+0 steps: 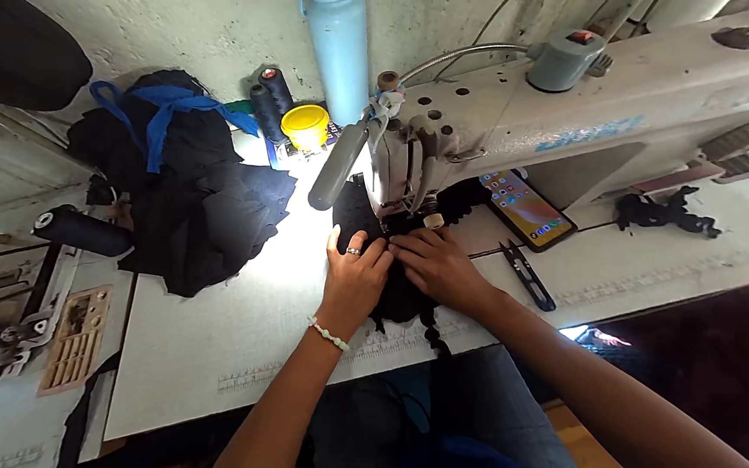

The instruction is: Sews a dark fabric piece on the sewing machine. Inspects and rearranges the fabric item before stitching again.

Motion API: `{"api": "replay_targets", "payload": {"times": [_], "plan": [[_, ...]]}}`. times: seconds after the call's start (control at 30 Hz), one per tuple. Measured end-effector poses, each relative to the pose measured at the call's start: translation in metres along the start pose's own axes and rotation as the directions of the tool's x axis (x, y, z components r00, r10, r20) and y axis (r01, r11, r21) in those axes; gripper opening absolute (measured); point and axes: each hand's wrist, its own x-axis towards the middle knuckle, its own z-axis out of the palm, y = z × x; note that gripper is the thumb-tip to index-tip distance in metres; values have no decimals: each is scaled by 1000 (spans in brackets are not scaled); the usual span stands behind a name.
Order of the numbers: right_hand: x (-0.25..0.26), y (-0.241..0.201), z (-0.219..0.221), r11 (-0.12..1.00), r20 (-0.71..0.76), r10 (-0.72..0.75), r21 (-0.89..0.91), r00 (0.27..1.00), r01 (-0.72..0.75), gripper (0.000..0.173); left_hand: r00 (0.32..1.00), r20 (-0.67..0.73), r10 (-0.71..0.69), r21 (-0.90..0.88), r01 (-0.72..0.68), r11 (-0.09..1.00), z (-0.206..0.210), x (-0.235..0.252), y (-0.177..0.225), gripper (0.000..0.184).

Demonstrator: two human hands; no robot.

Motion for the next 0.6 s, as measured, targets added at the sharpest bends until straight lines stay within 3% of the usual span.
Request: {"api": "replay_targets", "payload": {"times": [0.1,0.2,0.6], "plan": [[2,5,-3,1000,14,-19,0,1000,19,28,987,5,-160,-6,160,987,0,-4,13,20],[5,13,-2,999,9,-37,-4,999,37,27,972,30,-233,-59,235,970,1,-1,12,20],[21,22,-2,999,10,43,11,999,-43,28,979,88,-186,-131,196,972,7,16,-17,17]]}}
